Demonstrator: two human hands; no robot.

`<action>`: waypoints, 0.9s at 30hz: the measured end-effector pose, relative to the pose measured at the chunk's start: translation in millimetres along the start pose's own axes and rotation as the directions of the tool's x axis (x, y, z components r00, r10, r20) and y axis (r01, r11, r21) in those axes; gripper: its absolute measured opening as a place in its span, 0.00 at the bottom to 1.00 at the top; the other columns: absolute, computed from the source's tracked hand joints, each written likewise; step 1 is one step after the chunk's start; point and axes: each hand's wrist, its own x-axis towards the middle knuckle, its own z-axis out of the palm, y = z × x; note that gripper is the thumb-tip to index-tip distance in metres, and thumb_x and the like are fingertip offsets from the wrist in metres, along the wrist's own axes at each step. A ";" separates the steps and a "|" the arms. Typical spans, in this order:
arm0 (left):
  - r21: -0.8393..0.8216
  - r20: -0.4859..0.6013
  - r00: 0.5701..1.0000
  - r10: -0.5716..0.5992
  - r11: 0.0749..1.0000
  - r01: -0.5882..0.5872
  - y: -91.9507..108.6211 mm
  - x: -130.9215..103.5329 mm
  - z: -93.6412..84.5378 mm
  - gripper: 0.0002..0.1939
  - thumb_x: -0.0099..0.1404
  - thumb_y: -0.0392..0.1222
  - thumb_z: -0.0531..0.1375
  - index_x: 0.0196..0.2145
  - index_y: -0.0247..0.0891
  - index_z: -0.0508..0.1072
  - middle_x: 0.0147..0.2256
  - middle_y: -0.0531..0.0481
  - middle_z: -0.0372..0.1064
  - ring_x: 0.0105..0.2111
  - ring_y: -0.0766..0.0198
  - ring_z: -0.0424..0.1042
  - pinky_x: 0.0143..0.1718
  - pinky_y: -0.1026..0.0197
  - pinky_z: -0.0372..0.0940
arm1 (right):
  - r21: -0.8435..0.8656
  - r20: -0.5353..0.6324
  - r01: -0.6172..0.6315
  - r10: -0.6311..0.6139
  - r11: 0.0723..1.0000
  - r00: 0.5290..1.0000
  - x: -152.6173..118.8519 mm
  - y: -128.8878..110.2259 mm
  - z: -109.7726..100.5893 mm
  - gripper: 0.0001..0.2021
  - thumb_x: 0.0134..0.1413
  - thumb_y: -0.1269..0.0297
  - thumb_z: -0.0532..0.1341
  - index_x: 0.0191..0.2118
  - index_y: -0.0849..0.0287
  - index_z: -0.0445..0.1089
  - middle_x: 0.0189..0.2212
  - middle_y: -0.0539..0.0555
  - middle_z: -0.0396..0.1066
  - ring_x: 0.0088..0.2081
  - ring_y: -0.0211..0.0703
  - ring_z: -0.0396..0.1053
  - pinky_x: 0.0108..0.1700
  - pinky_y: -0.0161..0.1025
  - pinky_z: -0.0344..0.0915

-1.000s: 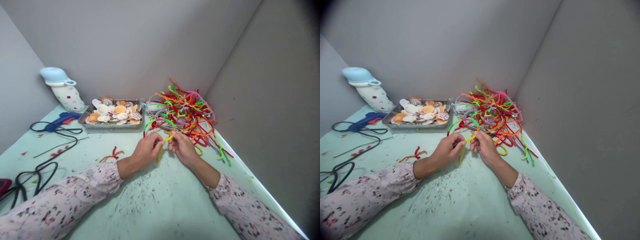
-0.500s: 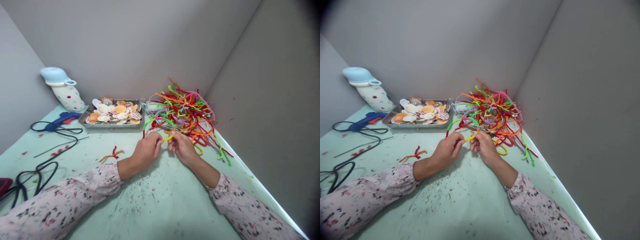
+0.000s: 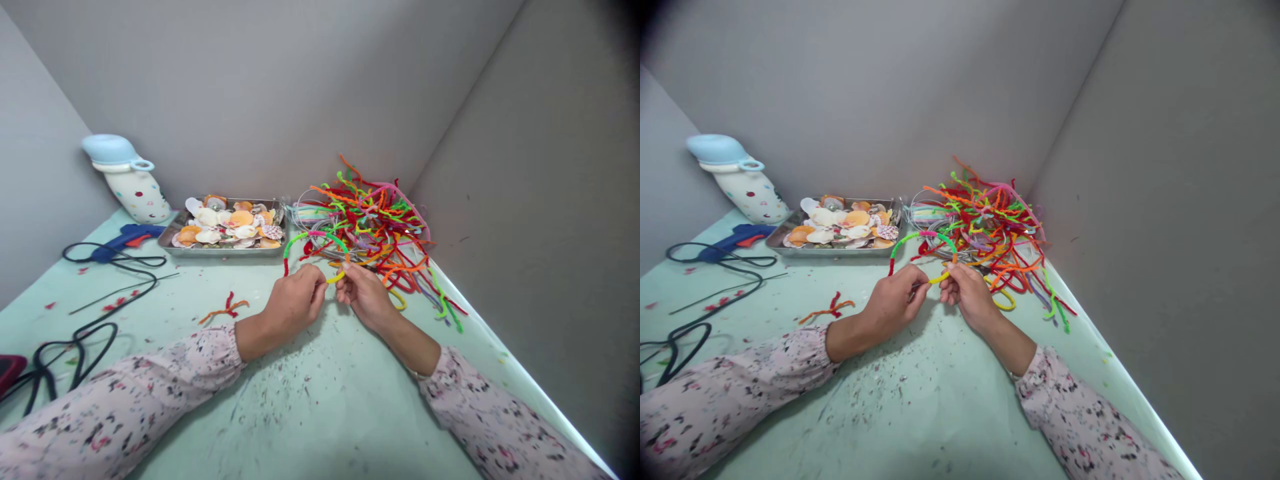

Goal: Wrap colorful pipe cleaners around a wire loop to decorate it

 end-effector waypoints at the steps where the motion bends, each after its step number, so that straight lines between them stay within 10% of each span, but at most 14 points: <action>1: 0.010 0.002 1.000 0.003 1.000 -0.003 0.1 -0.1 -0.1 0.05 0.64 0.37 0.50 0.35 0.38 0.65 0.32 0.50 0.68 0.29 0.65 0.66 0.30 0.63 0.58 | 0.005 0.007 -0.003 0.003 1.000 1.000 0.0 0.0 -0.2 0.13 0.49 0.53 0.61 0.30 0.60 0.66 0.18 0.48 0.68 0.16 0.33 0.64 0.15 0.28 0.54; 27: 0.247 -0.093 0.960 0.263 0.940 -0.234 -4.8 0.3 1.6 0.06 0.65 0.35 0.50 0.32 0.37 0.65 0.28 0.52 0.66 0.29 0.67 0.65 0.28 0.64 0.56 | 0.070 0.045 -0.003 -0.001 0.998 0.999 0.6 2.8 -4.2 0.12 0.51 0.56 0.61 0.29 0.61 0.67 0.18 0.48 0.68 0.15 0.33 0.65 0.15 0.27 0.55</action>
